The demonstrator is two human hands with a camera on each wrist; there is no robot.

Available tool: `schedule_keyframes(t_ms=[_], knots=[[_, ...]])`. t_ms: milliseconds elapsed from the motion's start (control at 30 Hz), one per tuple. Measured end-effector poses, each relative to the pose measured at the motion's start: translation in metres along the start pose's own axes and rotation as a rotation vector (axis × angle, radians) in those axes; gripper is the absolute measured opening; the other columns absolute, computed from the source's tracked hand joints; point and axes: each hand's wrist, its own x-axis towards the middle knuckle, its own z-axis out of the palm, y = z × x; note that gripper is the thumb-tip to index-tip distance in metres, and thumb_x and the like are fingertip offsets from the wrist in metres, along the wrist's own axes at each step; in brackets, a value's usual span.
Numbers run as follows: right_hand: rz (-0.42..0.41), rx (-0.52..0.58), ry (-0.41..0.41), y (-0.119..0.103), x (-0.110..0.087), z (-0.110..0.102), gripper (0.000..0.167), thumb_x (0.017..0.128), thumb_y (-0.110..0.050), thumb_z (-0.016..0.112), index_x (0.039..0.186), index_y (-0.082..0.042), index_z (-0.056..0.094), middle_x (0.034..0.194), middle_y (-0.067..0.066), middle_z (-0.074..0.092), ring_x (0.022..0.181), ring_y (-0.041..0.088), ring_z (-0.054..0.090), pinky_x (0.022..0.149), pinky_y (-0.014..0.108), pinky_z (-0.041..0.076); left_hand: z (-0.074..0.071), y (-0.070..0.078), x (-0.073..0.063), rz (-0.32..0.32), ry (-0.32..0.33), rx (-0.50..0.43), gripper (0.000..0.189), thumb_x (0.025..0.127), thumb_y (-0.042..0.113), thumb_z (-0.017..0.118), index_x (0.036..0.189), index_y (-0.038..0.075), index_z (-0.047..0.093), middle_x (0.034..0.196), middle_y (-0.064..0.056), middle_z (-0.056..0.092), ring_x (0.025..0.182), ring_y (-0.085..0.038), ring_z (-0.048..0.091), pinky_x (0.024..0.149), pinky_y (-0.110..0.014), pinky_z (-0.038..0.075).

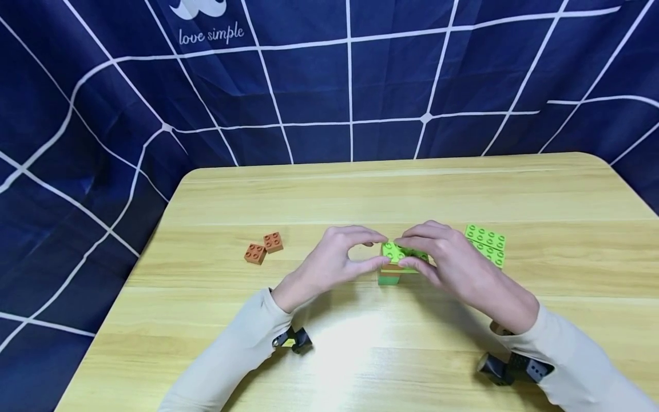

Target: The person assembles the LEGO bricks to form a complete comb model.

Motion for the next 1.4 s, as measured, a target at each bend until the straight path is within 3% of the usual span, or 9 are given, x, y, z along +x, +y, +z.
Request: schedule_keyframes(t_ms=[267,500,667,867,933,1000,1100,1400], knots=[[0.0,-0.006,-0.012,-0.001,0.0,0.0,0.034,0.07,-0.004,0.082,0.103,0.002,0.073,0.096,0.013,0.07,0.089,0.028,0.066,0.076,0.044,0.058,0.002,0.0,0.001,-0.002,-0.006,0.003,0.027,0.085,0.017,0.075,0.106,0.0,0.071,0.105,-0.011,0.072,0.101,-0.019,0.067,0.092,-0.016,0.049],[-0.003,-0.004,-0.014,-0.001,0.0,0.0,0.033,0.071,-0.006,0.082,0.102,0.002,0.073,0.096,0.012,0.07,0.089,0.028,0.066,0.076,0.044,0.058,0.002,0.002,0.002,-0.05,-0.015,-0.009,0.027,0.084,0.017,0.076,0.105,0.001,0.072,0.104,-0.01,0.072,0.1,-0.019,0.068,0.09,-0.015,0.049],[-0.03,0.005,-0.004,-0.001,0.0,0.001,0.024,0.08,-0.011,0.077,0.1,0.001,0.073,0.096,0.012,0.07,0.088,0.028,0.066,0.076,0.043,0.057,0.003,0.0,0.001,-0.069,-0.001,-0.03,0.027,0.083,0.019,0.077,0.105,0.003,0.073,0.103,-0.008,0.073,0.096,-0.016,0.068,0.087,-0.015,0.05],[-0.035,-0.003,-0.029,0.0,0.001,-0.001,0.025,0.077,-0.01,0.078,0.099,0.002,0.073,0.095,0.012,0.07,0.088,0.027,0.066,0.076,0.042,0.058,0.007,-0.002,-0.001,-0.079,0.029,-0.053,0.026,0.082,0.017,0.078,0.104,0.005,0.073,0.101,-0.007,0.073,0.091,-0.014,0.068,0.085,-0.015,0.051],[-0.035,-0.019,-0.025,0.001,-0.001,-0.004,0.029,0.088,-0.025,0.07,0.098,0.002,0.073,0.094,0.012,0.07,0.086,0.027,0.066,0.074,0.042,0.058,0.01,-0.002,0.002,-0.066,0.025,-0.06,0.027,0.083,0.018,0.077,0.105,0.005,0.073,0.101,-0.006,0.073,0.091,-0.013,0.068,0.085,-0.015,0.051],[-0.038,-0.028,-0.013,0.003,-0.004,-0.007,0.044,0.096,-0.038,0.055,0.097,0.002,0.073,0.092,0.013,0.07,0.084,0.028,0.066,0.072,0.043,0.058,0.014,-0.003,0.005,-0.051,0.016,-0.069,0.027,0.084,0.019,0.076,0.107,0.005,0.072,0.102,-0.006,0.073,0.092,-0.012,0.068,0.086,-0.014,0.05],[-0.05,-0.04,0.012,0.005,-0.006,-0.008,0.066,0.098,-0.049,0.032,0.096,0.002,0.073,0.09,0.012,0.07,0.082,0.028,0.066,0.069,0.044,0.058,0.016,-0.002,0.007,-0.046,0.004,-0.077,0.028,0.085,0.02,0.075,0.108,0.005,0.072,0.103,-0.006,0.073,0.093,-0.012,0.067,0.086,-0.013,0.049],[-0.068,-0.014,0.001,0.002,0.004,0.001,0.066,0.098,-0.049,0.031,0.096,0.002,0.073,0.092,0.013,0.07,0.084,0.028,0.066,0.07,0.043,0.058,0.008,-0.004,-0.003,-0.095,0.019,-0.055,0.027,0.085,0.018,0.075,0.108,0.005,0.072,0.104,-0.006,0.073,0.092,-0.012,0.068,0.086,-0.014,0.05]])
